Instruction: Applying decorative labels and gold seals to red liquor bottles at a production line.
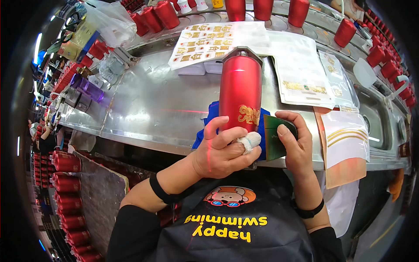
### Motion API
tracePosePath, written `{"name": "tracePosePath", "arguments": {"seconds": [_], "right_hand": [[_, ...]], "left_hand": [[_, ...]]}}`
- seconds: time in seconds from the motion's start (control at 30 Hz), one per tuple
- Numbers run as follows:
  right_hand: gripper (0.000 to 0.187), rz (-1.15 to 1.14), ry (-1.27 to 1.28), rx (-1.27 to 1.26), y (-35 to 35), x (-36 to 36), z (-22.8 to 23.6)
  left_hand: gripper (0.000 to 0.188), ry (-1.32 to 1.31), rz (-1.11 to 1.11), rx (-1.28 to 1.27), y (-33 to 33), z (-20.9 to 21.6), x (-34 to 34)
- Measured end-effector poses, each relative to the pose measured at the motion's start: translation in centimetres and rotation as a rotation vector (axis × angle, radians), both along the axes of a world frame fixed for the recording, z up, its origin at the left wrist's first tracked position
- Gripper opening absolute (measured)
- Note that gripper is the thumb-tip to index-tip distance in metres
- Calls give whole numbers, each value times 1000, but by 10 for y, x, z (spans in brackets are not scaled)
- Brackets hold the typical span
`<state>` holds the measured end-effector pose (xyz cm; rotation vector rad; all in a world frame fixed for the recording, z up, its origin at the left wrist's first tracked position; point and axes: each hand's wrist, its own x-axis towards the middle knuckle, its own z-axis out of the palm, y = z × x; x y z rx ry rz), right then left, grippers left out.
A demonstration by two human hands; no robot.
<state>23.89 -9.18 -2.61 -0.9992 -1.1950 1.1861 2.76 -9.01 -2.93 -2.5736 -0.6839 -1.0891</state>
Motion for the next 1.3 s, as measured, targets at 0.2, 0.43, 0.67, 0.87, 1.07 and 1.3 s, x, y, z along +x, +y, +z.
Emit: {"name": "tracePosePath", "arguments": {"seconds": [0.2, 0.43, 0.67, 0.87, 1.07, 1.3], "right_hand": [[21, 13, -67, -56, -1, -15, 7], [19, -59, -174, 40, -1, -31, 2], [20, -53, -205, 42, 0, -30, -3], [20, -36, -190, 45, 1, -32, -3], [20, -75, -138, 49, -1, -31, -3], [19, -54, -194, 49, 0, -30, -8]], "left_hand": [[71, -157, 298, -313, 1, 0, -2], [79, -56, 323, -283, 4, -17, -9], [75, -274, 294, -382, 5, -7, -1], [81, -303, 220, -534, 6, -18, -17], [84, -44, 288, -415, 8, -3, -4], [84, -179, 335, -404, 3, 1, -1]]}}
